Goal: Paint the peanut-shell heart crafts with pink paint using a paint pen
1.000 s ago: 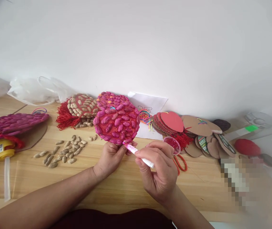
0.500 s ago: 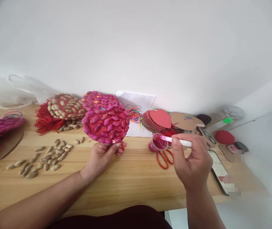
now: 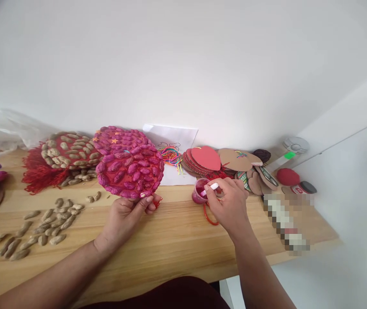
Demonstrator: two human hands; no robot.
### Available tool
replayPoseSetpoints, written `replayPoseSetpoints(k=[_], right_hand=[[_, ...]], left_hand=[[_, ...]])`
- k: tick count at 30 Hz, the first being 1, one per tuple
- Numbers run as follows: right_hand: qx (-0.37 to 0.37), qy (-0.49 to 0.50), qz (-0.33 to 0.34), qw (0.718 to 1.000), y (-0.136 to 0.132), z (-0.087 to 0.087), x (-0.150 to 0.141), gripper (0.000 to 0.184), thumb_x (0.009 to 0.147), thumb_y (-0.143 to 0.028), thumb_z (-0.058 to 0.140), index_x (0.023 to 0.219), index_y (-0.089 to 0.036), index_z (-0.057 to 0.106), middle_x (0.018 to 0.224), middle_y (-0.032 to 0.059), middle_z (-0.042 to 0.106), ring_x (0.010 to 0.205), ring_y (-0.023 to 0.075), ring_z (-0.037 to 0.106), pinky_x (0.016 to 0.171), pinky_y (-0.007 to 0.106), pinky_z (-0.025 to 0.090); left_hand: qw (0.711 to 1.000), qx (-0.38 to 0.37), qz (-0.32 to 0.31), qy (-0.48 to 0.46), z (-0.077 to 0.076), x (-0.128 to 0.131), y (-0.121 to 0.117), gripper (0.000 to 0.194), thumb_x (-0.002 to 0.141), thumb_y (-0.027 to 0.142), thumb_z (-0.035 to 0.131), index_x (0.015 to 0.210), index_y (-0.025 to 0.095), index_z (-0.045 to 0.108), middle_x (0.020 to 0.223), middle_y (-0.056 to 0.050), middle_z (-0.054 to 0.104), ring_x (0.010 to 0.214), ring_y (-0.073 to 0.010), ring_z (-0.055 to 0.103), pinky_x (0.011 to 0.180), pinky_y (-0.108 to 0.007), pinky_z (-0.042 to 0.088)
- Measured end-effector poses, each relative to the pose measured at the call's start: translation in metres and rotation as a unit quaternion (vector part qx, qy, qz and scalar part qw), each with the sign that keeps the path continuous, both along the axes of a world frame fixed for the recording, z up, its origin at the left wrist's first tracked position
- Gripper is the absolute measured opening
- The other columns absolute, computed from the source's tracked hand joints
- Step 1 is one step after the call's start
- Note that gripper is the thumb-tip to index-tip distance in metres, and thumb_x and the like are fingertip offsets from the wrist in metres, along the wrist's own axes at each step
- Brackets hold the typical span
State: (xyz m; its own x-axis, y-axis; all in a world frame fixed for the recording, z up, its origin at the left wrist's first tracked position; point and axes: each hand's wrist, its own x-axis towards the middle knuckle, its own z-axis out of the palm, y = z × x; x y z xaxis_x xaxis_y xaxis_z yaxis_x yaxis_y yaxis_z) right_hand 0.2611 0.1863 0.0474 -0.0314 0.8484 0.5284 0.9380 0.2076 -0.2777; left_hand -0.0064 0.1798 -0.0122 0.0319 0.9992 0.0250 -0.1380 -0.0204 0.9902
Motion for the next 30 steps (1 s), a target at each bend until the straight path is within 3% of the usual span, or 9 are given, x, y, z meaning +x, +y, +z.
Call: replayPoseSetpoints(k=[6,10,17,21,24,30], right_hand=[[0.045,0.006,0.025,0.999,-0.006,0.014,0.003,0.019,0.093,-0.038,0.065,0.084,-0.023,0.071,0.081,0.0025,0.073,0.078,0.0209,0.061,0.081,0.037,0.041],[0.089,0.049,0.029,0.994,-0.011,0.025,0.005,0.013,0.091,-0.035,0.07,0.088,-0.023,0.072,0.084,0.0017,0.073,0.082,0.0209,0.063,0.079,0.037,0.045],[0.097,0.017,0.06,0.993,-0.014,0.026,0.005,0.008,0.09,-0.031,0.071,0.089,-0.023,0.073,0.083,0.0018,0.073,0.08,0.0204,0.064,0.078,0.037,0.047],[0.164,0.094,0.042,0.981,-0.019,0.03,-0.007,0.006,0.089,-0.026,0.073,0.094,-0.023,0.074,0.088,0.0032,0.072,0.083,0.0213,0.064,0.082,0.038,0.049],[0.165,0.147,0.112,0.969,-0.027,0.034,-0.029,0.011,0.087,-0.018,0.073,0.097,-0.023,0.073,0.088,0.004,0.071,0.082,0.0218,0.063,0.079,0.039,0.05],[0.144,0.111,0.266,0.947,-0.039,0.034,-0.076,0.025,0.085,-0.006,0.068,0.105,-0.021,0.069,0.086,0.0035,0.071,0.085,0.023,0.063,0.079,0.041,0.051]], left_hand=[[1.0,-0.013,-0.002,-0.005,0.003,0.0,0.0,0.03,0.083,0.043,0.076,0.075,0.014,0.079,0.079,-0.01,0.08,0.064,-0.0162,0.069,0.061,-0.025,0.058],[1.0,-0.014,-0.002,-0.005,0.003,0.001,0.0,0.029,0.082,0.042,0.076,0.081,0.014,0.081,0.074,-0.009,0.079,0.062,-0.0156,0.068,0.06,-0.025,0.058],[1.0,-0.007,-0.004,-0.006,0.005,0.001,-0.002,0.029,0.084,0.041,0.074,0.076,0.014,0.079,0.074,-0.009,0.078,0.063,-0.0153,0.067,0.061,-0.025,0.057],[1.0,-0.016,-0.009,-0.014,0.004,0.002,-0.002,0.03,0.085,0.042,0.074,0.084,0.013,0.08,0.069,-0.008,0.075,0.061,-0.0152,0.066,0.06,-0.025,0.056],[1.0,-0.016,-0.016,-0.011,0.003,0.003,-0.001,0.03,0.087,0.042,0.071,0.084,0.013,0.08,0.071,-0.008,0.075,0.062,-0.0154,0.066,0.061,-0.025,0.056],[1.0,-0.006,-0.018,0.006,0.006,0.001,-0.002,0.03,0.086,0.042,0.069,0.075,0.015,0.076,0.067,-0.007,0.073,0.061,-0.0164,0.066,0.06,-0.025,0.053]])
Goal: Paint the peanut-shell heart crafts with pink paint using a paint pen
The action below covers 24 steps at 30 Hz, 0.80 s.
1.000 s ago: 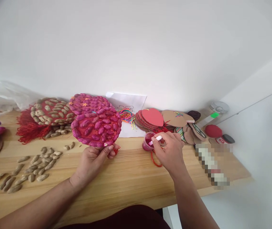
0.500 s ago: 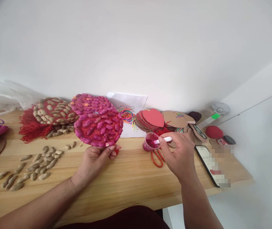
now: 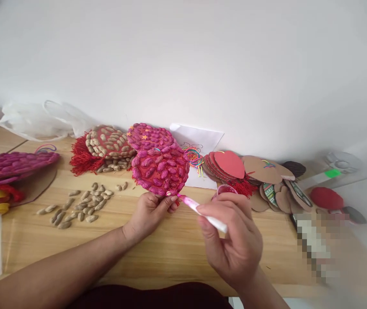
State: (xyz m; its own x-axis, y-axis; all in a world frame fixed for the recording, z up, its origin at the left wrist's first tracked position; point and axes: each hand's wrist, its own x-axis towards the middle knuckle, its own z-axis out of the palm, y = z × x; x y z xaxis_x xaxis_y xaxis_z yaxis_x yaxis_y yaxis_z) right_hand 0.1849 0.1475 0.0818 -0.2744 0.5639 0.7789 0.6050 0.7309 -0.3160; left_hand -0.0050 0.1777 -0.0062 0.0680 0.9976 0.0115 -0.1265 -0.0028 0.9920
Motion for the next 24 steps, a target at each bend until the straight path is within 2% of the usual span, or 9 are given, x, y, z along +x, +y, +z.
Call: replayPoseSetpoints(k=[4,11,20,24], right_hand=[[0.005,-0.041,0.046,0.998,0.003,0.0,-0.015,0.027,0.085,-0.006,0.068,0.108,-0.02,0.067,0.088,0.0027,0.073,0.088,0.0217,0.063,0.082,0.04,0.052],[0.001,-0.064,0.031,0.997,0.007,0.002,-0.022,0.023,0.087,-0.008,0.067,0.106,-0.022,0.067,0.088,0.0024,0.073,0.09,0.022,0.063,0.084,0.04,0.051],[0.009,-0.064,-0.003,0.998,0.006,0.002,-0.017,0.022,0.087,-0.008,0.068,0.105,-0.021,0.068,0.086,0.0023,0.072,0.089,0.0208,0.062,0.083,0.038,0.05],[0.004,-0.065,0.012,0.998,0.005,0.002,-0.02,0.021,0.087,-0.01,0.068,0.105,-0.022,0.068,0.087,0.002,0.072,0.089,0.0217,0.062,0.084,0.039,0.05]], left_hand=[[0.999,0.019,0.002,0.028,-0.001,-0.001,0.0,0.031,0.088,0.039,0.065,0.069,0.016,0.072,0.067,-0.007,0.073,0.063,-0.0168,0.066,0.061,-0.025,0.051],[0.997,0.052,0.014,0.05,0.001,-0.003,-0.001,0.026,0.09,0.034,0.063,0.071,0.018,0.072,0.066,-0.004,0.071,0.062,-0.0165,0.066,0.061,-0.025,0.049],[0.998,0.045,0.02,0.035,0.001,-0.001,-0.001,0.026,0.089,0.036,0.062,0.073,0.018,0.073,0.066,-0.005,0.072,0.06,-0.0168,0.065,0.06,-0.025,0.052],[0.997,0.054,0.02,0.052,-0.001,-0.002,0.0,0.026,0.089,0.034,0.063,0.07,0.018,0.072,0.066,-0.005,0.072,0.061,-0.0169,0.066,0.061,-0.025,0.051]])
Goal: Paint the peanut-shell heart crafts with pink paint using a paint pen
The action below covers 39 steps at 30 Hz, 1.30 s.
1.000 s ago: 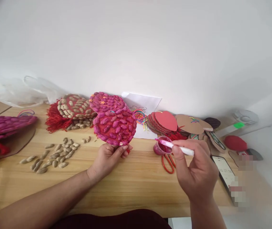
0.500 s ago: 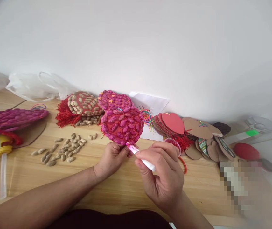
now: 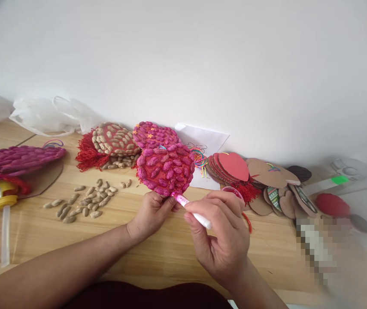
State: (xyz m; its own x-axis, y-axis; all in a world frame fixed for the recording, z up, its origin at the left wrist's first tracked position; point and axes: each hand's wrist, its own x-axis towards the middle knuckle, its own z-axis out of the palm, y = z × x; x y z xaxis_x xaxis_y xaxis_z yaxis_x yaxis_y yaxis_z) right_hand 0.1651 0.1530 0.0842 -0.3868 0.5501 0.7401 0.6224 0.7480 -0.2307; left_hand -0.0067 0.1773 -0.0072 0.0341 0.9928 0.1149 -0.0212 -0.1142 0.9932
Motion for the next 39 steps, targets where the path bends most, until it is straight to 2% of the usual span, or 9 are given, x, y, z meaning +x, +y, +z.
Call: replayPoseSetpoints(k=[8,14,21,26,30,36,39], right_hand=[[-0.003,0.007,-0.017,1.0,0.002,0.0,0.0,0.022,0.087,-0.008,0.068,0.104,-0.021,0.068,0.086,0.0023,0.071,0.09,0.0216,0.061,0.084,0.039,0.049],[-0.026,0.012,0.0,1.0,0.003,0.0,-0.004,0.021,0.087,-0.01,0.068,0.104,-0.023,0.068,0.086,0.0023,0.071,0.09,0.0221,0.061,0.082,0.039,0.048],[-0.02,0.017,-0.024,0.999,0.003,0.003,-0.004,0.017,0.088,-0.01,0.067,0.1,-0.021,0.068,0.084,0.0021,0.07,0.088,0.0214,0.06,0.082,0.04,0.047],[-0.03,0.02,-0.005,0.999,0.003,0.004,-0.005,0.016,0.089,-0.01,0.067,0.101,-0.021,0.068,0.085,0.0025,0.07,0.089,0.0214,0.06,0.081,0.04,0.047],[-0.009,0.022,-0.022,0.999,0.004,0.002,-0.001,0.017,0.088,-0.008,0.068,0.1,-0.019,0.068,0.085,0.0029,0.07,0.09,0.0213,0.06,0.083,0.04,0.048],[0.011,0.011,0.047,0.999,0.001,-0.004,-0.001,0.019,0.087,-0.005,0.067,0.103,-0.017,0.069,0.086,0.0032,0.073,0.091,0.0218,0.062,0.082,0.041,0.05],[0.019,0.007,0.043,0.999,0.002,-0.009,0.001,0.019,0.088,-0.005,0.067,0.102,-0.017,0.069,0.086,0.0031,0.074,0.092,0.0224,0.062,0.082,0.041,0.05]], left_hand=[[1.0,0.0,0.0,-0.007,0.003,0.0,0.0,0.026,0.089,0.035,0.063,0.073,0.018,0.073,0.065,-0.005,0.072,0.059,-0.0167,0.065,0.06,-0.025,0.051],[1.0,0.009,0.006,0.024,0.001,-0.001,-0.001,0.029,0.09,0.031,0.06,0.066,0.018,0.068,0.064,-0.006,0.072,0.059,-0.0166,0.064,0.058,-0.025,0.048],[1.0,0.015,0.004,0.018,0.002,-0.001,0.0,0.027,0.09,0.034,0.06,0.071,0.017,0.071,0.065,-0.006,0.072,0.06,-0.0167,0.063,0.06,-0.026,0.048],[0.999,0.018,0.006,0.033,0.0,-0.001,0.0,0.029,0.091,0.031,0.059,0.067,0.017,0.067,0.064,-0.005,0.07,0.059,-0.0158,0.062,0.059,-0.025,0.047],[1.0,0.009,0.0,0.002,0.001,-0.001,0.0,0.027,0.091,0.034,0.06,0.074,0.017,0.072,0.066,-0.005,0.072,0.061,-0.0162,0.064,0.06,-0.024,0.05],[1.0,-0.01,-0.011,-0.005,-0.003,0.0,0.0,0.029,0.09,0.034,0.061,0.07,0.016,0.073,0.069,-0.008,0.074,0.063,-0.0173,0.067,0.062,-0.025,0.051],[0.999,-0.023,-0.015,-0.021,-0.002,0.0,0.0,0.027,0.089,0.034,0.063,0.072,0.015,0.073,0.069,-0.008,0.075,0.063,-0.0178,0.069,0.061,-0.025,0.053]])
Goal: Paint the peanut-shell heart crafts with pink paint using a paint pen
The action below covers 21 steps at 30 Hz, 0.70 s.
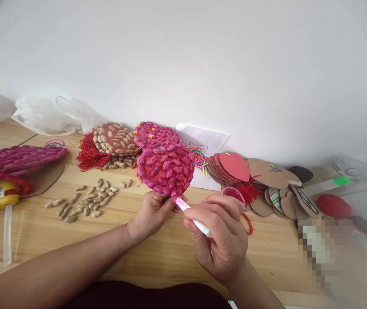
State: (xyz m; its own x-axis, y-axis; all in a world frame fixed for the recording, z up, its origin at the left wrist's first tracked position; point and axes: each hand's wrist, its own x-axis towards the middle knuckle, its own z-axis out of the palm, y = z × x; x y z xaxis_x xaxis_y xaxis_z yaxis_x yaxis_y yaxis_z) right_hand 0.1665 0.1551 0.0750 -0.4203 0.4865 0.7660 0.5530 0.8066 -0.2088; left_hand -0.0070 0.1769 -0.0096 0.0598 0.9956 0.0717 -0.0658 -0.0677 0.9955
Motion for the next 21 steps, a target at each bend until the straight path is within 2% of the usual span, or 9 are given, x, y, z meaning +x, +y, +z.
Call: replayPoseSetpoints(k=[6,12,18,21], right_hand=[[0.011,0.016,-0.021,1.0,-0.0002,-0.0048,0.0092,0.021,0.085,-0.004,0.068,0.102,-0.016,0.07,0.087,0.0034,0.073,0.09,0.0216,0.063,0.081,0.041,0.051],[0.013,0.009,0.022,1.0,0.0025,-0.0081,0.0062,0.022,0.085,-0.003,0.067,0.103,-0.016,0.07,0.088,0.0031,0.074,0.093,0.0222,0.062,0.082,0.042,0.053],[0.025,0.025,0.004,0.999,0.0053,-0.011,0.0114,0.022,0.084,-0.001,0.067,0.102,-0.014,0.069,0.088,0.004,0.073,0.091,0.0212,0.062,0.082,0.041,0.053],[0.021,0.026,0.019,0.999,0.0043,-0.0106,0.0105,0.022,0.085,-0.002,0.066,0.102,-0.015,0.069,0.089,0.0041,0.073,0.092,0.0214,0.063,0.082,0.042,0.053]], left_hand=[[0.999,-0.021,0.007,-0.027,0.0074,0.0009,-0.0007,0.028,0.087,0.038,0.066,0.071,0.015,0.073,0.064,-0.007,0.074,0.058,-0.0167,0.067,0.059,-0.024,0.053],[0.998,-0.031,-0.01,-0.045,0.0098,0.0002,-0.0007,0.031,0.085,0.04,0.069,0.07,0.014,0.073,0.065,-0.008,0.072,0.06,-0.0163,0.066,0.059,-0.024,0.053],[0.997,-0.045,-0.009,-0.063,0.0106,0.0014,-0.0015,0.029,0.085,0.04,0.069,0.072,0.015,0.074,0.064,-0.007,0.073,0.057,-0.0154,0.066,0.058,-0.023,0.054],[0.997,-0.042,-0.011,-0.063,0.0106,0.0012,-0.0016,0.031,0.085,0.041,0.07,0.069,0.014,0.073,0.065,-0.008,0.073,0.059,-0.0158,0.067,0.058,-0.024,0.054]])
